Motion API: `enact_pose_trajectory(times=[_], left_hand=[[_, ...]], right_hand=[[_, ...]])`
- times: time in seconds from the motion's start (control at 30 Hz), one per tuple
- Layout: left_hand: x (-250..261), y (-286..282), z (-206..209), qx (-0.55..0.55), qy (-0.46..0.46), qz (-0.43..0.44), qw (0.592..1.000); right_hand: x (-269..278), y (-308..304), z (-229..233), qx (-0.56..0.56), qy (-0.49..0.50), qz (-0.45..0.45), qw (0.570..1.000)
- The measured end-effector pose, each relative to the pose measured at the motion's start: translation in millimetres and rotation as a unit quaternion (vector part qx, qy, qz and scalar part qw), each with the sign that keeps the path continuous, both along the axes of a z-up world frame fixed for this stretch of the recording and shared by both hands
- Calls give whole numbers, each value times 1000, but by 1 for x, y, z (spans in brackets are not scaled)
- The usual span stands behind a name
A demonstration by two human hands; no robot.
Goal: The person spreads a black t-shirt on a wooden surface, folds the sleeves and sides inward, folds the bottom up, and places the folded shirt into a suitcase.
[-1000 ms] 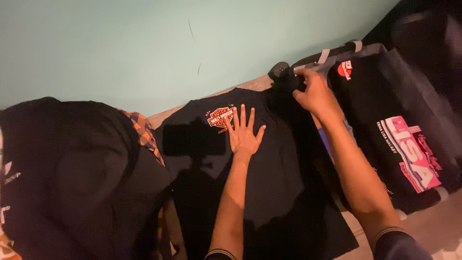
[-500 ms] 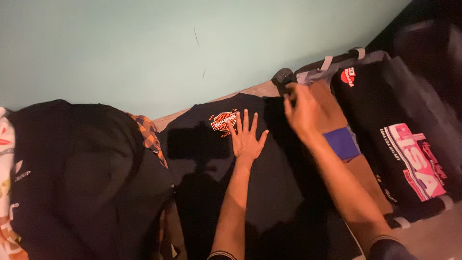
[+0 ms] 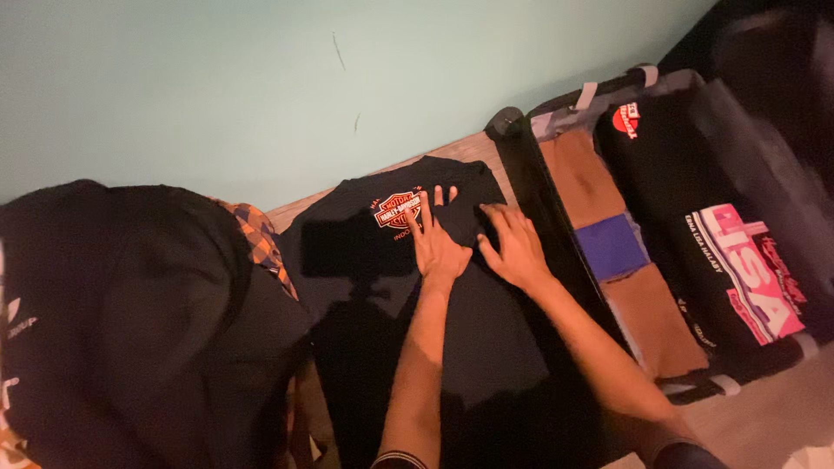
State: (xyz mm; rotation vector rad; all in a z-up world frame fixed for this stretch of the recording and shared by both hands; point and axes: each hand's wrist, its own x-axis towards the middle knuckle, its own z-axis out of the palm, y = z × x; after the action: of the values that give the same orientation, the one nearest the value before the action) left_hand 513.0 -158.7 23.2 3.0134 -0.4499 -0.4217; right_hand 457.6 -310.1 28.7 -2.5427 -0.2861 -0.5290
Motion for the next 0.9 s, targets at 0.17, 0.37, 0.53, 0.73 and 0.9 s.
enact_pose_trajectory(times=[0.17,0.37,0.53,0.73,0.9], left_hand=[[2,-1,-17,5,-31,4,1000],[2,1,-29,12,-76,-2,997],[0,1,-30,21,-62,-5,998],[1,2,-29,-43,-87,11,995],[0,-1,-21,43,-99,8,994]], right_hand=[[5,-13,-33,-30,74,-137,987],[25,-8,-14,31,64,-55,996],[5,-3,9,-11,107,-10,994],[-8,-10,3,18,52,37,998],[-22,-6,8,115,168,57,977]])
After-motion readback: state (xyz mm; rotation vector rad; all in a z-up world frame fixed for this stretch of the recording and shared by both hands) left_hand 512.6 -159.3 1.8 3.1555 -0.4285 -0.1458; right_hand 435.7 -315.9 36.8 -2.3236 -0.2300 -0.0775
